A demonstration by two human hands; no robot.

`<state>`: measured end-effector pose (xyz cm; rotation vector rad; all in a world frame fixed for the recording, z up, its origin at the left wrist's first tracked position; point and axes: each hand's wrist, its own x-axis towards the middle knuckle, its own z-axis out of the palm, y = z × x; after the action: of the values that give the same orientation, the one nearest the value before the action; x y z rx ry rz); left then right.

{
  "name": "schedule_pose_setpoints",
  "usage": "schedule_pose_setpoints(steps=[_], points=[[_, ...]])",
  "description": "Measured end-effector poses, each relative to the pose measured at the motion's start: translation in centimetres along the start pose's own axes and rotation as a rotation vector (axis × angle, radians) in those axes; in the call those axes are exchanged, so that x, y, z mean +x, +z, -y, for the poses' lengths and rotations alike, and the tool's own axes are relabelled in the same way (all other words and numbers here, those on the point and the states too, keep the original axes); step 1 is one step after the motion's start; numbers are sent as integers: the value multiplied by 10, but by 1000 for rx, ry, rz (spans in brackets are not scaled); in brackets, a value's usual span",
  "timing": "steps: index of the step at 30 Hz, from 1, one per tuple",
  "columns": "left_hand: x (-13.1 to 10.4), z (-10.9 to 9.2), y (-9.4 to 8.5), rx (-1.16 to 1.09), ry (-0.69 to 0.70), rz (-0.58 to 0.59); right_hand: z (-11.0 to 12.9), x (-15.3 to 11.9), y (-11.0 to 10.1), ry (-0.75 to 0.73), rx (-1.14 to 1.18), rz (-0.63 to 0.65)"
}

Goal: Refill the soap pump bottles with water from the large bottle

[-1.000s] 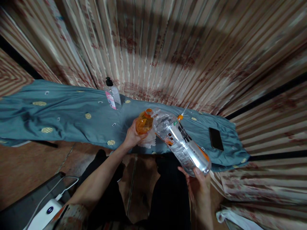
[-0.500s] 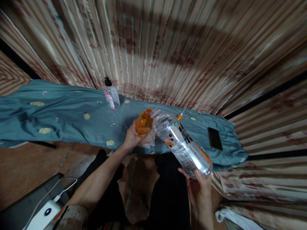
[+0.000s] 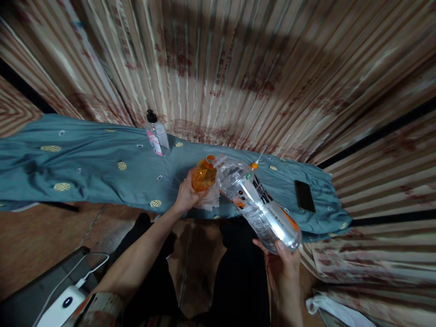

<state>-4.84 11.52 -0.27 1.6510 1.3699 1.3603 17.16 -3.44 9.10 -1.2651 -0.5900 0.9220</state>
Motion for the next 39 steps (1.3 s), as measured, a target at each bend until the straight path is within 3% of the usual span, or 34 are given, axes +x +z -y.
schedule_pose_setpoints(steps=[39], points=[[0,-2,-3,50,29,3,-1,-1,-2,-13,-62,18]])
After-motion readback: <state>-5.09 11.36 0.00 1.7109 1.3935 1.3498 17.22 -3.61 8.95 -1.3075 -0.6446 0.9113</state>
